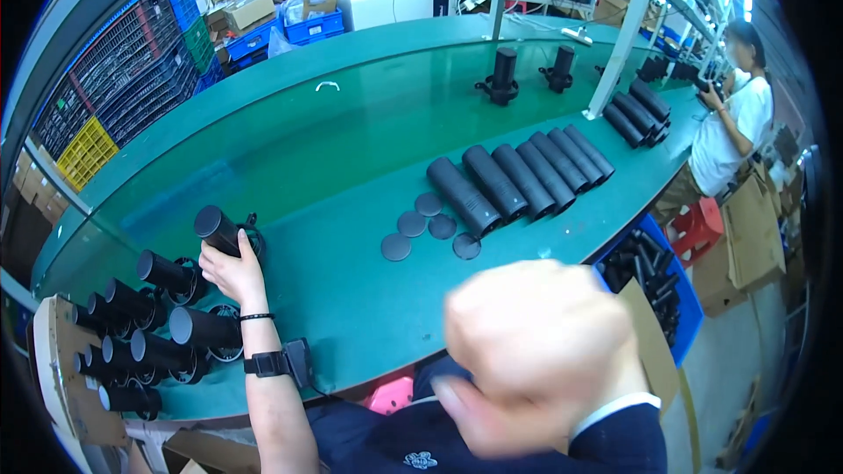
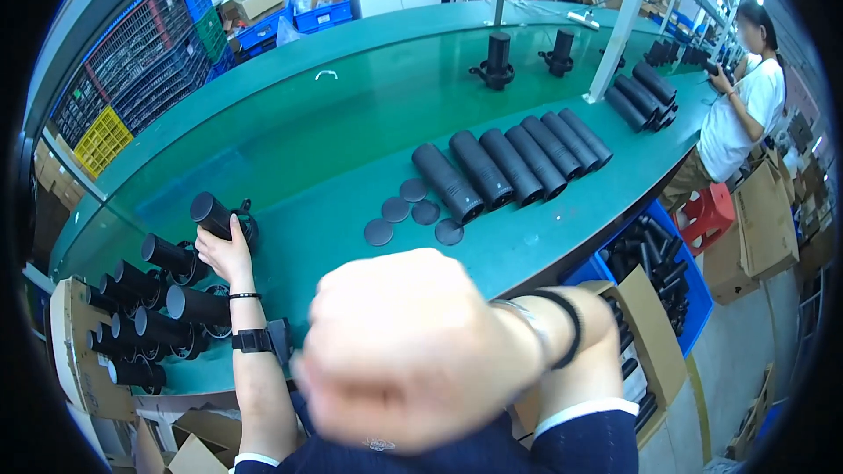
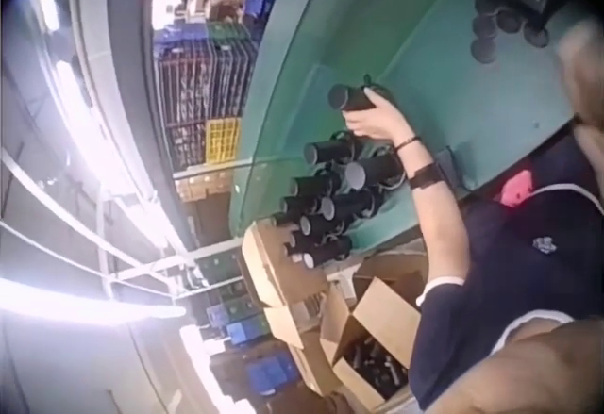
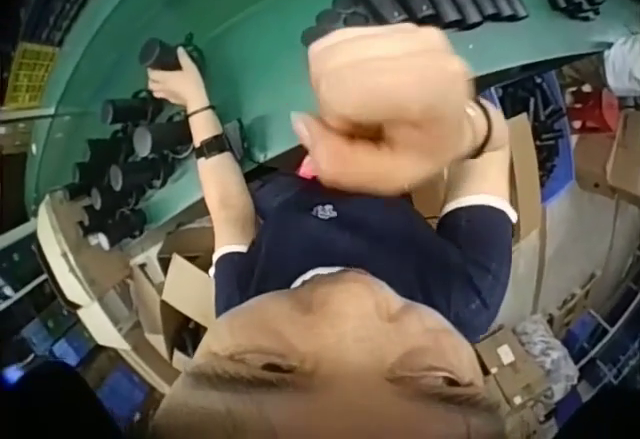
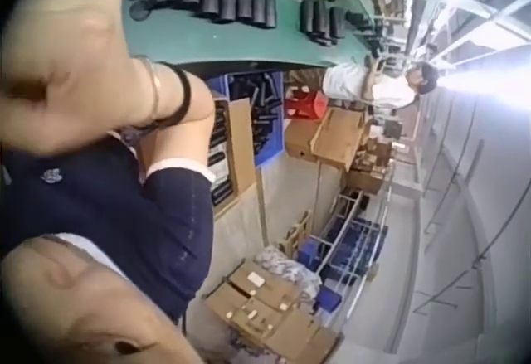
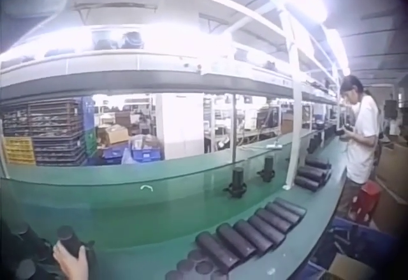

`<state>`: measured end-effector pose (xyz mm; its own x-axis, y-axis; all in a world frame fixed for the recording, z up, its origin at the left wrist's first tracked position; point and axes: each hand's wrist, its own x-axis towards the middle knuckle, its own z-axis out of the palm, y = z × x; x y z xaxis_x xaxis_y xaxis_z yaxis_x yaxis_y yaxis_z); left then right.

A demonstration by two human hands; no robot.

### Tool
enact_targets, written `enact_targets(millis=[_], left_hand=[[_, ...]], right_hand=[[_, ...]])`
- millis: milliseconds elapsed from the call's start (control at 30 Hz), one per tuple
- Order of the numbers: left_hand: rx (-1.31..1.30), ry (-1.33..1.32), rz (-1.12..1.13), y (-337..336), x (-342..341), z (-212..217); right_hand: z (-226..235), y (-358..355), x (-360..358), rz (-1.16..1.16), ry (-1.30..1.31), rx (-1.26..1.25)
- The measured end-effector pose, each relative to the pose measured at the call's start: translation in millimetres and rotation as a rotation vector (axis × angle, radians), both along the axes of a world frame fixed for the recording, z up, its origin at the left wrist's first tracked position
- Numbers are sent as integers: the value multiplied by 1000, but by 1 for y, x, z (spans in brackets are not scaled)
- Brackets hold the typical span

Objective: The person assembles black cylinders by hand, fitting internal components into the housings and pressing on circular caps. The person then gathers the assembled cylinders from the workbench and places them into a cardboard box before returning to the bench to fit caps onto more cylinders.

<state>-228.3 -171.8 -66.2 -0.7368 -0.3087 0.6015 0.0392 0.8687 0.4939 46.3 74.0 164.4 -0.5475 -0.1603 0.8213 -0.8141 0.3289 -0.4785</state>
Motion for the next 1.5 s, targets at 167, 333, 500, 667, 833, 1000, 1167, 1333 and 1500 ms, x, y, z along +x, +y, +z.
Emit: enact_targets(millis=[167,333,500,667,833,1000,1167,1333,1500], left_hand=[[-40,182,-29,59,4,-11],[80,284,-360,71,82,31],[117,324,-526,60,113,40],[191,267,-628,69,137,56],[369,247,-807,67,148,48],[381,-201,-1192,26,167,53],[355,-502,-1270,-33,172,46],[739,-763,-1083,-44,180,11],[852,-845,-1131,-13,170,7]], right_hand=[[31,4,26,144,136,-82],[18,3,20,453,147,-195],[4,-7,17,664,124,-283],[1,-6,23,788,115,-351],[-11,-14,20,1035,123,-433],[-83,-11,-11,655,-229,-435],[-148,-2,-35,328,-755,182],[-179,25,-29,-312,-905,736],[-175,107,-30,-1122,-728,555]])
